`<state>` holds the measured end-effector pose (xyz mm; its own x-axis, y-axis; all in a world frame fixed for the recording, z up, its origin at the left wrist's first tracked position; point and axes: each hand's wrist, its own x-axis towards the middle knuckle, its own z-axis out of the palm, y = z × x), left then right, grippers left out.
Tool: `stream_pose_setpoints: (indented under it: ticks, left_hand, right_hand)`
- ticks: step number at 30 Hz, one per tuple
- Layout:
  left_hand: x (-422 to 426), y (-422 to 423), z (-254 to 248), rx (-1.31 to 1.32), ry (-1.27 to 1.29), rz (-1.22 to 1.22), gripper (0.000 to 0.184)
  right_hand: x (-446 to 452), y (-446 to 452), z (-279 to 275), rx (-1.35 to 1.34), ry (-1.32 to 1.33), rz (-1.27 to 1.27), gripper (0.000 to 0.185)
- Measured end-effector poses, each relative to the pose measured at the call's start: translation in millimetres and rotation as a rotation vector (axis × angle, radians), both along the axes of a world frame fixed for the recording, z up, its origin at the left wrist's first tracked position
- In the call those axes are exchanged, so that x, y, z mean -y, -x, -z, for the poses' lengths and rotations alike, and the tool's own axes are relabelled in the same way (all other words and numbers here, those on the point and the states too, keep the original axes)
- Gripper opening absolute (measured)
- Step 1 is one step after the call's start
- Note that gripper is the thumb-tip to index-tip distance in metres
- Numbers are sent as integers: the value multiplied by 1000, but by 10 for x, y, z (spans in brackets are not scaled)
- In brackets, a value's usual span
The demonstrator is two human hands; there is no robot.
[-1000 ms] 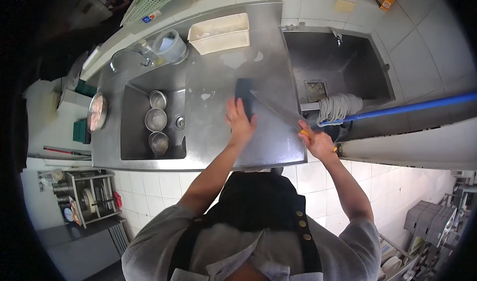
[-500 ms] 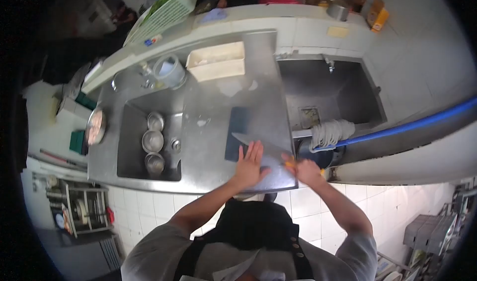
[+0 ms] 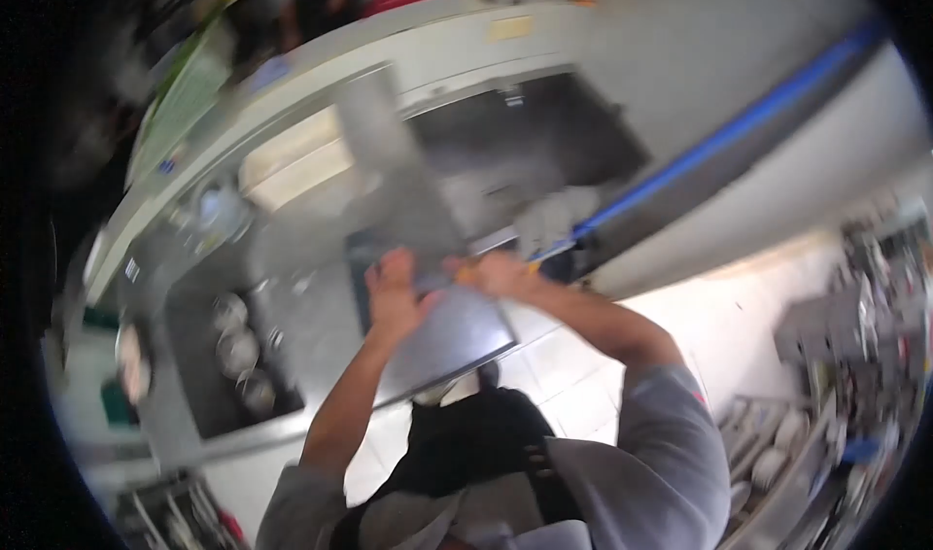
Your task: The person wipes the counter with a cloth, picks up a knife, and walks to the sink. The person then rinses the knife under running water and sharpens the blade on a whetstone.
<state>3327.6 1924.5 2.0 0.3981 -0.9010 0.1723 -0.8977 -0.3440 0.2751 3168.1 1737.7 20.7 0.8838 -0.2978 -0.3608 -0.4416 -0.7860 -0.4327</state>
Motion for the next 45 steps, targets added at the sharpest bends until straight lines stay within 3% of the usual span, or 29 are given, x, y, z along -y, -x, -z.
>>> stream_pose_setpoints:
  ticks: [1, 2, 3, 4, 5, 7, 10, 12, 13, 14, 18, 19, 20, 21, 22, 23, 24, 26, 28, 31, 35, 41, 44, 45]
  left_hand:
    - [-244, 89, -37, -74, 38, 31, 87]
    - [-470, 301, 6, -62, 2, 30, 92]
    - [-724, 494, 67, -68, 2, 37, 99]
    - [-872, 623, 155, -126, -84, -18, 104]
    - [-863, 578, 178, -61, -159, -11, 104]
    - [-569, 236, 173, 3, -126, -25, 98]
    - [-122, -265, -16, -3, -208, -79, 97]
    - [-437, -181, 101, 4, -253, -56, 98]
    - [-804, 64, 292, 60, -179, -34, 97]
    - [-988, 189, 391, 112, -109, -11, 97]
    - [-913, 42, 200, -20, -166, -103, 95]
    - [-690, -234, 173, -67, -188, -151, 95]
    - [-528, -389, 57, -85, -184, -167, 94]
    - [-714, -430, 59, -102, -183, -105, 93]
    - [-911, -253, 190, 58, -155, -128, 94]
    - [-1189, 28, 198, 11, -111, -160, 93]
    - [-1345, 200, 174, -22, -50, -175, 93]
    - [-1294, 172, 31, -95, -122, -199, 95]
    - [-950, -309, 90, -37, -129, -226, 100]
    - [-750, -689, 172, -15, -41, -234, 99]
    - [-1301, -101, 74, 19, -162, -272, 93]
    - [-832, -791, 209, 1, -60, -291, 102]
    - [-1328, -267, 133, -41, -91, -296, 102]
    - [-1514, -54, 148, -56, -167, -315, 103]
  right_hand:
    - [-229, 151, -88, 106, -56, 3, 62]
    - [-336, 331, 282, 6, 53, -48, 51]
    - [-420, 511, 468, 173, 6, -146, 49]
    - [-488, 558, 105, 187, 31, -340, 57]
    - [-501, 507, 411, 326, 160, -313, 51]
    - [-263, 157, -111, 176, 168, -241, 48]
    - [-179, -174, -221, 167, 162, -133, 48]
    - [-321, -177, 11, 159, 139, -154, 45]
    - [-451, -18, 269, 438, 146, -308, 46]
    - [-562, 106, 531, 487, 97, -344, 47]
    - [-413, -286, 464, 314, 146, -337, 47]
    - [-363, -505, 159, 14, 98, -167, 49]
    - [-318, -510, -94, 195, -7, -145, 52]
    - [-572, -634, 48, 215, -30, -223, 50]
    - [-536, -499, 134, 235, 16, -219, 50]
    - [-725, -303, 196, 346, -29, -251, 50]
    - [-837, -211, 249, 209, -3, -325, 47]
    - [-697, -272, 590, 390, 139, -362, 47]
    - [-511, -768, -22, 169, 43, -270, 48]
    - [-355, -1169, 71, 185, 77, -233, 48]
    - [-714, -696, 502, 430, -25, -347, 47]
    - [-295, -1367, 232, 210, -38, -273, 48]
    - [-585, -1133, 353, 71, -34, -321, 47]
    - [-653, -1050, 455, 284, 0, -359, 47]
